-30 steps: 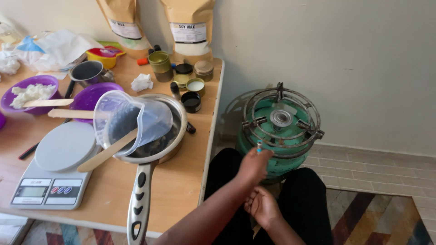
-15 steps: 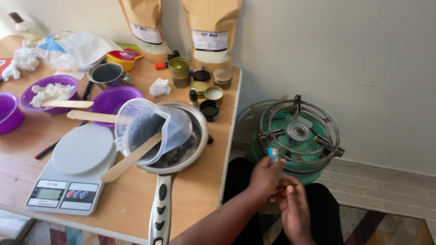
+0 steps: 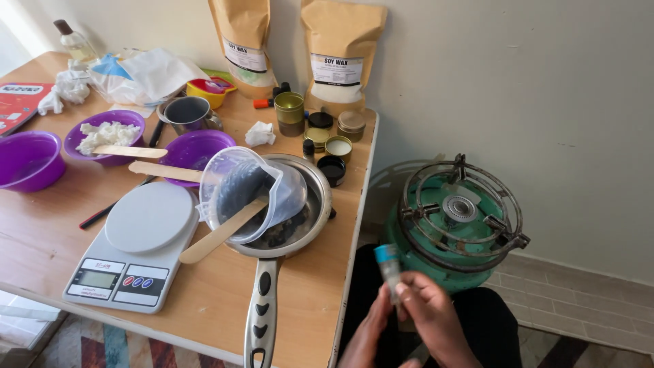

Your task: Stir melted wax in a pitcher using a wooden stick and check the temperature with a digital thermometer.

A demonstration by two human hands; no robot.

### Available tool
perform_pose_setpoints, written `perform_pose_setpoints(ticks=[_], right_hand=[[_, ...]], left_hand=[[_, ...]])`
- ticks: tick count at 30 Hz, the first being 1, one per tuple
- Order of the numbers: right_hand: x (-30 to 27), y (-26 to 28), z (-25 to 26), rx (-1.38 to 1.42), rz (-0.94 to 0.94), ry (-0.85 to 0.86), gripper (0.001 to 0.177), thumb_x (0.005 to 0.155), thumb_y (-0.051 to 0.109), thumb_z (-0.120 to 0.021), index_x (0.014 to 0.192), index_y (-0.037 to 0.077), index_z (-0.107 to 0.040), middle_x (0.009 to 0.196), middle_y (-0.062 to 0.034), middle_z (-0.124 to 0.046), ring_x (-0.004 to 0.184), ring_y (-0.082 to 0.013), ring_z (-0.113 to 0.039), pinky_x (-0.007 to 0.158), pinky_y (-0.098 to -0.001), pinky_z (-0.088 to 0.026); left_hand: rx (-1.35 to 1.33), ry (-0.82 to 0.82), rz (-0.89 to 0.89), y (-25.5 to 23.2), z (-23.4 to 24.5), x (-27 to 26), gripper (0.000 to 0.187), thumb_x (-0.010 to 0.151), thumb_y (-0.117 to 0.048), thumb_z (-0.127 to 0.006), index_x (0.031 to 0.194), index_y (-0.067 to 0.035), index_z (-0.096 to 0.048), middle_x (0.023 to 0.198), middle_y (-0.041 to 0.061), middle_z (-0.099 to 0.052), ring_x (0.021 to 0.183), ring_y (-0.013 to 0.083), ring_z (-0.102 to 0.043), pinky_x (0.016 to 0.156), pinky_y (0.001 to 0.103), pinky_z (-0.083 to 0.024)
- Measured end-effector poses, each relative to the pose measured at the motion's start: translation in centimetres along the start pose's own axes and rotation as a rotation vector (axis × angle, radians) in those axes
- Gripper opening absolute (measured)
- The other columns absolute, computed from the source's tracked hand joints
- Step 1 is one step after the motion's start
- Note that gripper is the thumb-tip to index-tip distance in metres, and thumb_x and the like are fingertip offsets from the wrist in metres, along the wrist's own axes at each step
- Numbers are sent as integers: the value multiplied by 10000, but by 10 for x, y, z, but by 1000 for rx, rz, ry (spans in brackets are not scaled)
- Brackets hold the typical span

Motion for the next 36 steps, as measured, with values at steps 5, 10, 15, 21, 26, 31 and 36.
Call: perform_pose_setpoints(ticks=[5,10,15,21,26,31,36], right_hand=[[-25,-20,-80,-270,-174,438,158,807,203,-662,842,50,-637,689,-73,-609,468,-115,-514,428,-201,-397],[-33,-15,-127,-218,-143,406,176,849,206,-653,898,42,-611,657,-37,-545,507,-83,-472,399,-229,-398],[-36,-10,-137,-138,-36,410,433,832,187,-668,1233,90,-537,707,-16,-522,618,-75,-506,472,-246,-467],[-46,-31,-121,-21,-157,353,383,852,89,-586,1233,79,-553,687,-90,-553,587,-106,-483,483,-238,-433],[-37,-32,-103,-88,-97,336,380,850,176,-582,1224,109,-565,667,-97,-605,476,-142,-497,449,-248,-405],[-24,-27,-77,-159,-166,210,351,843,151,-573,1190,114,-610,678,-90,-619,469,-137,-521,444,-232,-432],[-23,-3,-71,-19,-72,39,286,826,134,-583,1074,26,-673,597,-138,-600,481,-155,-514,430,-263,-416]], left_hand=[[-370,234,493,150,67,-101,582,856,-184,-678,1393,-169,-454,1545,-34,-262,1421,168,-276,1124,366,-269],[-408,-253,288,73,219,-84,274,862,-201,-611,1084,-87,-499,1164,79,-402,1084,219,-401,917,356,-341],[-451,-853,-14,-14,346,-74,304,870,-223,-525,688,19,-558,674,227,-586,651,286,-566,651,344,-436],[78,-818,-33,-73,353,46,307,954,-216,-406,928,-35,-652,918,86,-675,860,175,-639,730,269,-507],[-35,-1089,24,-45,386,82,335,909,-235,-529,676,-44,-674,579,72,-627,466,114,-557,473,205,-492],[-195,-1007,-113,-29,371,65,380,938,-231,-410,664,-28,-578,627,115,-585,587,174,-570,603,249,-482],[79,-974,65,0,368,61,395,973,-206,-390,675,-51,-599,631,76,-601,548,144,-556,544,258,-464]])
Point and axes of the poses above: each hand's wrist, its own x-axis towards the middle knuckle, its own z-axis out of the back of the hand, y = z × x, the point moved 10 cm from there along x, towards the middle knuckle
